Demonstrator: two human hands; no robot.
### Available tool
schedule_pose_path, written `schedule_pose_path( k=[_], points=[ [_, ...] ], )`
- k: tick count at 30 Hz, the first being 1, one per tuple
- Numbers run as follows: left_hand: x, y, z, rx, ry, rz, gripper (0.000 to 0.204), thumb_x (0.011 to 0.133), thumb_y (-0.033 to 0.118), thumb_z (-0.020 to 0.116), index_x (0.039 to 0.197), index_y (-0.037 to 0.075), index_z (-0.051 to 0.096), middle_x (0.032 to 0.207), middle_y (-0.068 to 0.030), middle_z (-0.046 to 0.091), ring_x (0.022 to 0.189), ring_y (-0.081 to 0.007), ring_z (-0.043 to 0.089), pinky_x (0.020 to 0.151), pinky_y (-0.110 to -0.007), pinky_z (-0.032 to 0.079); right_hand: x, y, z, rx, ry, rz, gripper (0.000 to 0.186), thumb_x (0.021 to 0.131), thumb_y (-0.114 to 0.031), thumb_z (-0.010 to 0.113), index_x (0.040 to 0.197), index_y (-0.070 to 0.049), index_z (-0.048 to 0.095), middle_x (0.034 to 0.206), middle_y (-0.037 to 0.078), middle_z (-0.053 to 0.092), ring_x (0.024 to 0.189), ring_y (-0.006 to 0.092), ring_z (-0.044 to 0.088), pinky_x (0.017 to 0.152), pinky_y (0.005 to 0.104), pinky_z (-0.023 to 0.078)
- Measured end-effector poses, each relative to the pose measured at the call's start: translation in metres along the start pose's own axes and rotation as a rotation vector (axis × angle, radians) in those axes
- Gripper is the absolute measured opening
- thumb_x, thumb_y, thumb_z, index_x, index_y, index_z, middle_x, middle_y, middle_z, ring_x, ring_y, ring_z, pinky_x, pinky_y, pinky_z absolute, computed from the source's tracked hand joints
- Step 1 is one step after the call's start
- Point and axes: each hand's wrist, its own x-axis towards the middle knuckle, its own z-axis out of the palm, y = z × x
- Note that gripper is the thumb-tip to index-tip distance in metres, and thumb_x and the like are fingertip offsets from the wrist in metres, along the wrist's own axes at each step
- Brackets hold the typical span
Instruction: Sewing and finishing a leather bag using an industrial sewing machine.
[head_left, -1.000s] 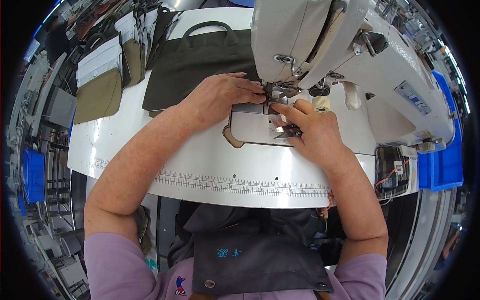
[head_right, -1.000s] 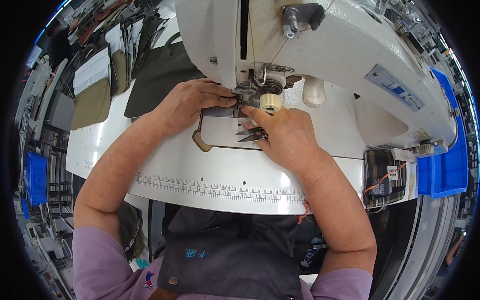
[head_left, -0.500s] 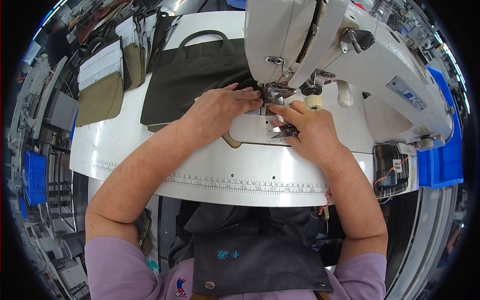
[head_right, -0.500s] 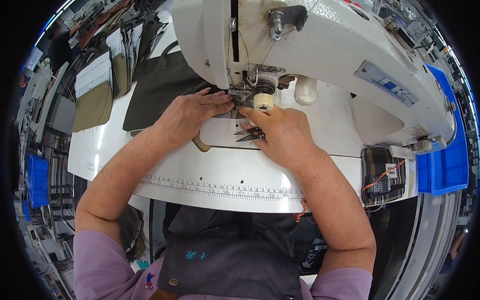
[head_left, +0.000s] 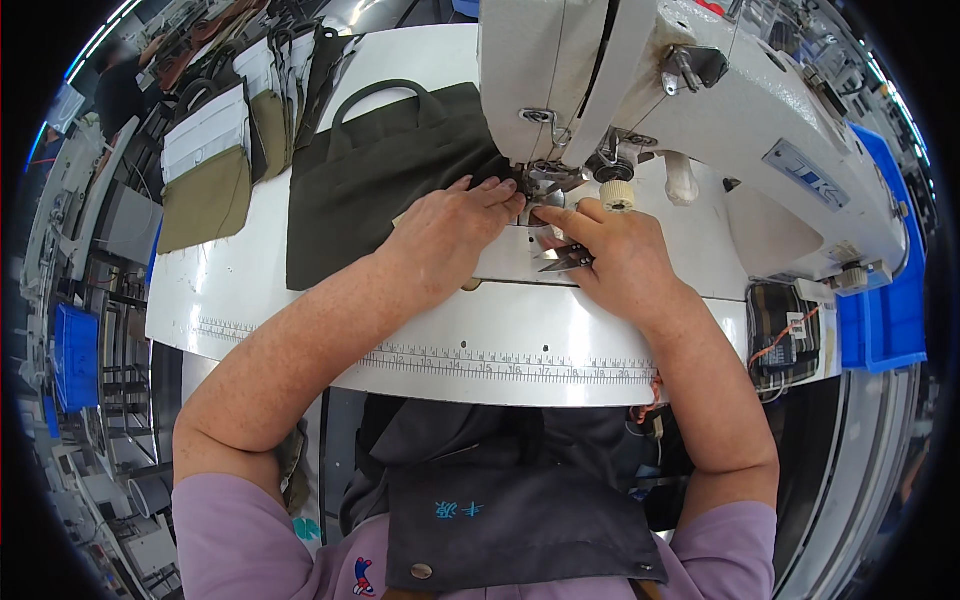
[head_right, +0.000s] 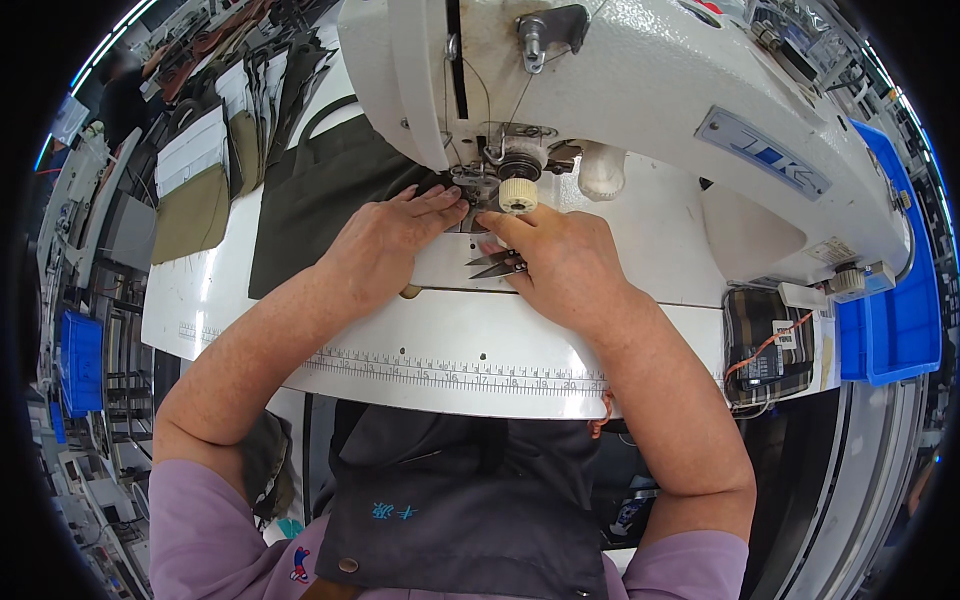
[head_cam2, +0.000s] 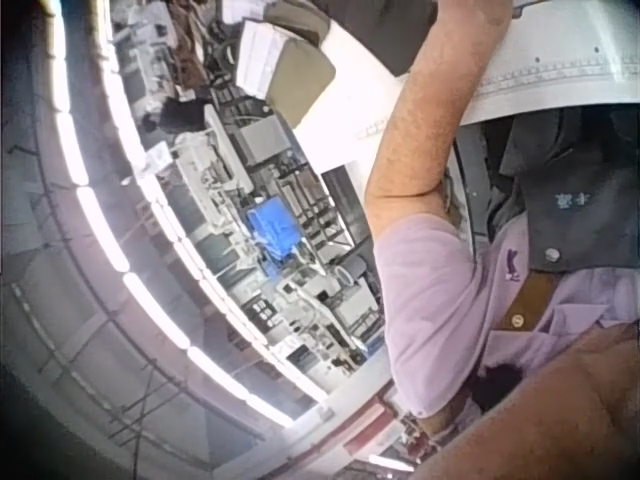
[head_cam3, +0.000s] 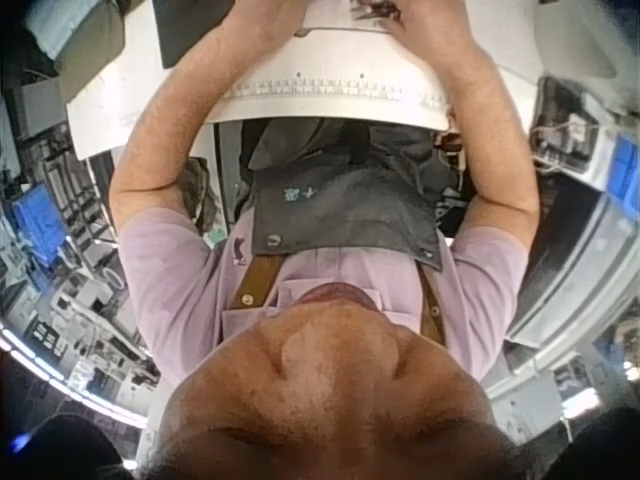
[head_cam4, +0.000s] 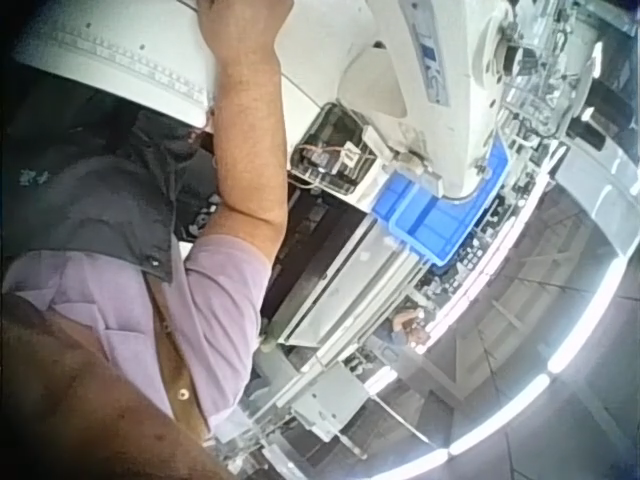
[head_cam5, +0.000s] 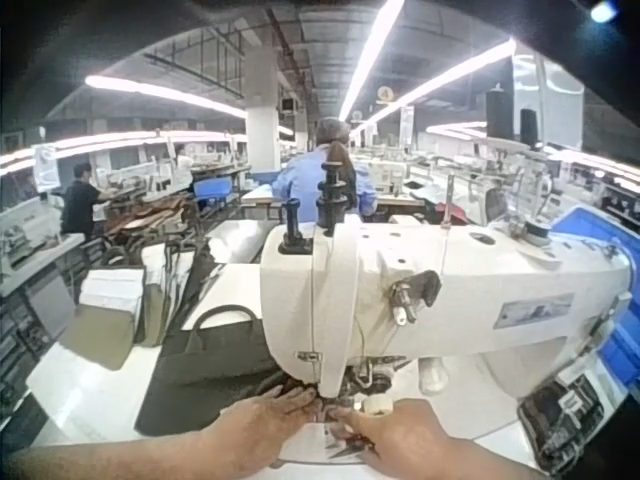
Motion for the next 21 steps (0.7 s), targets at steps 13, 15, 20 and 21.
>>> schedule_pose_path(
  k=[13, 15, 20, 21],
  points=[
    [0.003, -0.052, -0.037, 0.162, -0.18, 0.162, 0.062, 0.098, 0.043, 0.06, 0.152, 0.016, 0.05, 0.155, -0.0164, 0.047, 0.15, -0.0349, 0.035, 0.123, -0.062, 0.018, -0.002, 0.008, 0.003, 0.033, 0.038, 0.027, 0.038, 0.081, -0.012, 0.073, 0.119, -0.013, 0.072, 0.096, 0.009, 0.069, 0.086, 0.0305, 0.07, 0.073, 0.0445, 0.056],
    [-0.012, -0.037, -0.031, 0.156, -0.217, 0.083, 0.068, 0.098, 0.051, 0.057, 0.156, 0.018, 0.045, 0.161, -0.0171, 0.04, 0.154, -0.0368, 0.028, 0.122, -0.068, 0.012, -0.002, 0.008, 0.002, 0.064, 0.043, 0.019, 0.041, 0.081, -0.011, 0.073, 0.121, -0.013, 0.071, 0.097, 0.009, 0.068, 0.087, 0.0304, 0.07, 0.073, 0.0443, 0.056],
    [-0.026, -0.003, -0.034, 0.186, -0.305, -0.148, 0.088, 0.091, 0.07, 0.056, 0.162, 0.024, 0.034, 0.172, -0.015, 0.018, 0.159, -0.0387, 0.013, 0.117, -0.077, 0.005, -0.004, 0.006, 0.002, 0.024, 0.007, 0.028, 0.046, 0.081, -0.012, 0.074, 0.127, -0.017, 0.07, 0.097, 0.008, 0.068, 0.085, 0.0302, 0.07, 0.072, 0.0442, 0.056],
    [-0.027, -0.002, -0.036, 0.197, -0.313, -0.161, 0.09, 0.089, 0.071, 0.057, 0.162, 0.024, 0.034, 0.172, -0.0149, 0.018, 0.159, -0.0391, 0.013, 0.117, -0.077, 0.005, -0.003, 0.005, 0.002, 0.018, 0.004, 0.01, 0.048, 0.081, -0.012, 0.074, 0.128, -0.019, 0.069, 0.097, 0.008, 0.068, 0.085, 0.0301, 0.07, 0.072, 0.0441, 0.056]
  ],
)
